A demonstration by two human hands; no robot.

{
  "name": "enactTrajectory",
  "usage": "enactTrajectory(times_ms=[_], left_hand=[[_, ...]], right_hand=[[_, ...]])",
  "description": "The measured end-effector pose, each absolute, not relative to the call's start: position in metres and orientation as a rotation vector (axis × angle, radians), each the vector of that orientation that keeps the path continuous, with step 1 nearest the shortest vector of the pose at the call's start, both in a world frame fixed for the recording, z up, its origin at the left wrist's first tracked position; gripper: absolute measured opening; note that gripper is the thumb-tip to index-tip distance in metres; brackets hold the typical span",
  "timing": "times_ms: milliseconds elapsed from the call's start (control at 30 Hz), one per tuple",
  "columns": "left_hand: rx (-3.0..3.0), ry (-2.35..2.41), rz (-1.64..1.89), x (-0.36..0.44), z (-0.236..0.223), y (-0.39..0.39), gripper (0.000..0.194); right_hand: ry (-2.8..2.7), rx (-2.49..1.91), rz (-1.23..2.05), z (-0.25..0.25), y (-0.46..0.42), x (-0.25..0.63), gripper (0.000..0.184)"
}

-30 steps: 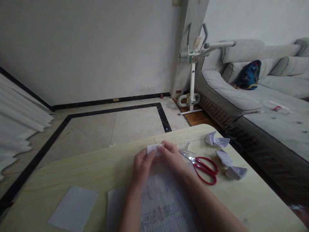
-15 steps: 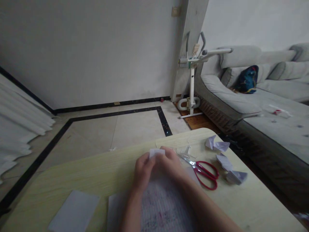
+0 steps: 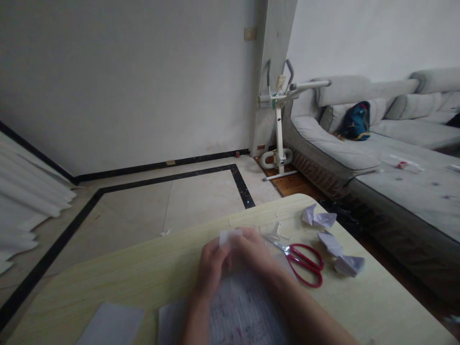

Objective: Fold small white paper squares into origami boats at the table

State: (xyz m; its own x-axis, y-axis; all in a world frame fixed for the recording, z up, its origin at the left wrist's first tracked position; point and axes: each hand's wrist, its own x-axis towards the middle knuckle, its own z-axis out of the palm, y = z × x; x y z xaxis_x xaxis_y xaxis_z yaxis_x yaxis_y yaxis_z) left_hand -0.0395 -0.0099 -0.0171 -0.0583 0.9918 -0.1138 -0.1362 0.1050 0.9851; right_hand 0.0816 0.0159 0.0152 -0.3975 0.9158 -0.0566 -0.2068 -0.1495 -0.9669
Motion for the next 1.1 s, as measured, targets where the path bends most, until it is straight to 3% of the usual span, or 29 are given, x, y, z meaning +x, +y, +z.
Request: enactTrajectory(times_ms=[433,800,967,1100], left_hand=[[0.924,1.229,1.242,-0.037,0.004,-0.011,0.031],[0.952,1.234,1.247,-0.041,-0.012,-0.011,0.037],[0.824,1.114,1.469,-0.038,-0.014,-0.005,0.021],[0.795,1.089,1.583,-0.042,-0.005,-0.003,0.032]], right_hand=[[-1.285,-1.246,1.416,0.016,0.019,0.084,0.025],[-1.224,-1.028,1.648,0.014,0.018,0.085,0.018],[-1.103,-0.99,1.662,0.009,0.019,0.085,0.017],[-0.98,-1.025,1.646,0.009,0.02,0.083,0.016]])
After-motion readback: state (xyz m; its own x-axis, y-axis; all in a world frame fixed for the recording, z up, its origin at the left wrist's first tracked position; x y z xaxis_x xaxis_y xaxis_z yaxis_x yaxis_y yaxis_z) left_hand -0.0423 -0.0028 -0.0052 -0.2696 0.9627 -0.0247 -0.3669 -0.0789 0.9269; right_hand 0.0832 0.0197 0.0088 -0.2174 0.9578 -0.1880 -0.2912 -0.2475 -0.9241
